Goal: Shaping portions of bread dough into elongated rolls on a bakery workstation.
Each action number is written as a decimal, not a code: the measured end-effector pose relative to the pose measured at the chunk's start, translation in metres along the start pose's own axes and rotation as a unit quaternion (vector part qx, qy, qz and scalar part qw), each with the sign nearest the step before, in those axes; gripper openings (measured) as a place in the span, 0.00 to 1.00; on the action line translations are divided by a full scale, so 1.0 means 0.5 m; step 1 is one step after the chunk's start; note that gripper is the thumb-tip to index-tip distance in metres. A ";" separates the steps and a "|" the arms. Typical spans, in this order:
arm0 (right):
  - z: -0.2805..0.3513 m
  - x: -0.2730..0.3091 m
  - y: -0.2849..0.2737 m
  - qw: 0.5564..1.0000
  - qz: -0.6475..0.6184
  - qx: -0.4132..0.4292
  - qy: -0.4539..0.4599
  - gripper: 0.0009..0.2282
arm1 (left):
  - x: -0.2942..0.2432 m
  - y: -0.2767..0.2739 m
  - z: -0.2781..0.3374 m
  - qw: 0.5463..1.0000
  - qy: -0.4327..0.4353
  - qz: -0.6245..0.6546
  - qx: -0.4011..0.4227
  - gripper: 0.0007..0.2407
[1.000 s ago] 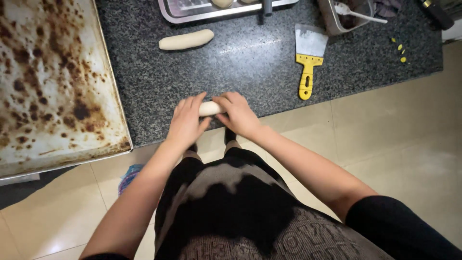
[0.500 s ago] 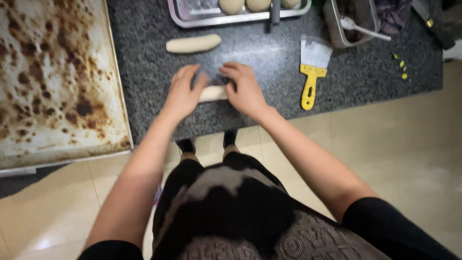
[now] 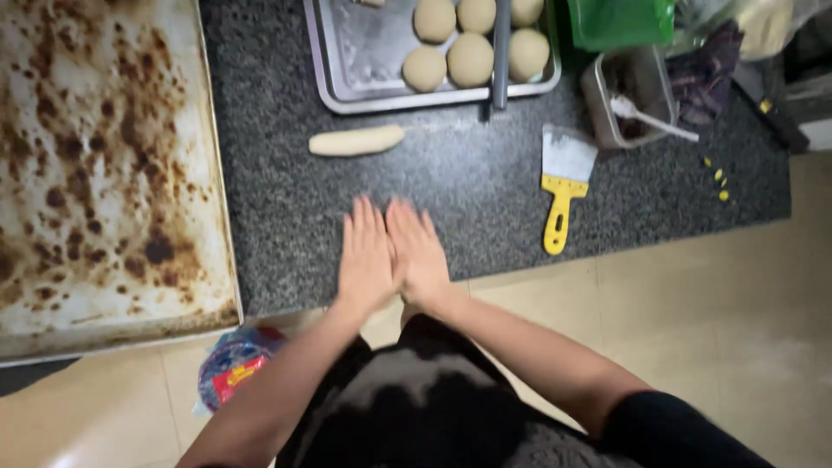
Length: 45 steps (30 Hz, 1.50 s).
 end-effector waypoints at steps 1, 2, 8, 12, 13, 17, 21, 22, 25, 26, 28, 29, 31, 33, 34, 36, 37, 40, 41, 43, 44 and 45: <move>-0.063 -0.012 -0.016 1.000 0.003 -0.002 -0.004 0.29 | 0.018 -0.002 -0.055 1.000 0.000 -0.001 -0.005 0.36; -0.124 -0.026 -0.040 0.999 0.030 -0.037 0.012 0.30 | 0.043 -0.008 -0.106 0.998 -0.030 -0.042 -0.017 0.35; -0.212 -0.029 -0.083 0.993 0.079 -0.086 -0.003 0.29 | 0.064 -0.036 -0.177 0.986 -0.053 -0.140 -0.068 0.33; 0.021 -0.015 0.006 0.999 0.033 0.029 -0.023 0.28 | -0.028 -0.024 0.001 0.993 0.061 -0.060 0.087 0.32; 0.018 -0.011 0.002 0.999 0.034 0.029 -0.026 0.28 | -0.025 -0.013 0.003 0.993 0.058 -0.060 0.084 0.32; -0.072 -0.017 -0.025 0.998 0.048 0.035 -0.024 0.28 | 0.014 0.015 -0.055 0.995 0.030 -0.085 0.029 0.32; -0.244 -0.038 -0.083 0.994 0.080 -0.056 -0.045 0.30 | 0.085 -0.042 -0.196 0.990 -0.033 -0.052 -0.124 0.31; -0.240 -0.035 -0.079 0.994 0.079 -0.052 -0.046 0.30 | 0.081 -0.060 -0.196 0.990 -0.037 -0.052 -0.123 0.31; -0.168 -0.033 -0.066 0.993 0.082 -0.075 -0.041 0.29 | 0.050 -0.081 -0.153 0.991 -0.036 -0.083 -0.101 0.36; -0.103 -0.028 -0.041 0.996 0.057 -0.042 -0.046 0.28 | 0.024 -0.054 -0.102 0.993 0.004 -0.120 -0.019 0.33; -0.011 -0.023 -0.006 0.998 0.031 -0.007 -0.054 0.27 | -0.005 -0.026 -0.026 0.985 0.040 -0.157 0.062 0.31; 0.016 -0.024 0.008 0.998 0.023 0.011 -0.053 0.28 | -0.016 -0.022 -0.003 0.987 0.066 -0.130 0.067 0.33; -0.006 -0.019 0.002 0.998 0.014 0.027 -0.054 0.29 | -0.011 -0.008 -0.009 0.988 0.091 -0.104 0.071 0.35; -0.086 -0.009 -0.028 0.992 0.097 0.078 -0.019 0.29 | 0.018 0.001 -0.050 0.974 0.061 -0.214 0.034 0.33; -0.138 -0.020 -0.036 0.992 0.099 0.075 -0.023 0.29 | 0.042 0.004 -0.102 0.974 0.060 -0.216 0.030 0.33; -0.226 -0.028 -0.084 0.992 0.105 -0.048 -0.043 0.32 | 0.095 -0.013 -0.193 0.992 -0.014 -0.115 -0.045 0.35; -0.232 -0.029 -0.083 0.992 0.104 -0.048 -0.043 0.32 | 0.093 -0.023 -0.197 0.992 -0.013 -0.116 -0.045 0.35; -0.215 -0.033 -0.086 0.990 0.092 -0.097 -0.031 0.32 | 0.079 -0.066 -0.183 0.993 -0.030 -0.071 -0.094 0.36; -0.193 -0.035 -0.073 0.992 0.104 -0.070 -0.023 0.31 | 0.064 -0.074 -0.167 0.994 -0.014 -0.088 -0.064 0.37; -0.103 -0.037 -0.051 0.993 0.115 -0.037 -0.012 0.31 | 0.032 -0.075 -0.093 0.995 -0.001 -0.101 -0.029 0.38; -0.040 -0.025 -0.041 0.995 0.069 -0.036 -0.059 0.30 | 0.009 -0.067 -0.041 0.998 0.039 -0.056 -0.015 0.38; 0.024 -0.013 -0.033 0.994 0.022 -0.035 -0.106 0.30 | -0.014 -0.060 0.012 0.997 0.078 -0.012 -0.002 0.39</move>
Point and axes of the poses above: each hand's wrist, its own z-axis away from the middle knuckle, its own y-axis out of the palm, x = y × z, the point moved 6 cm from there along -z, towards the middle knuckle, and after that the axes turned 9 degrees about -z, right-handed, at the moved point
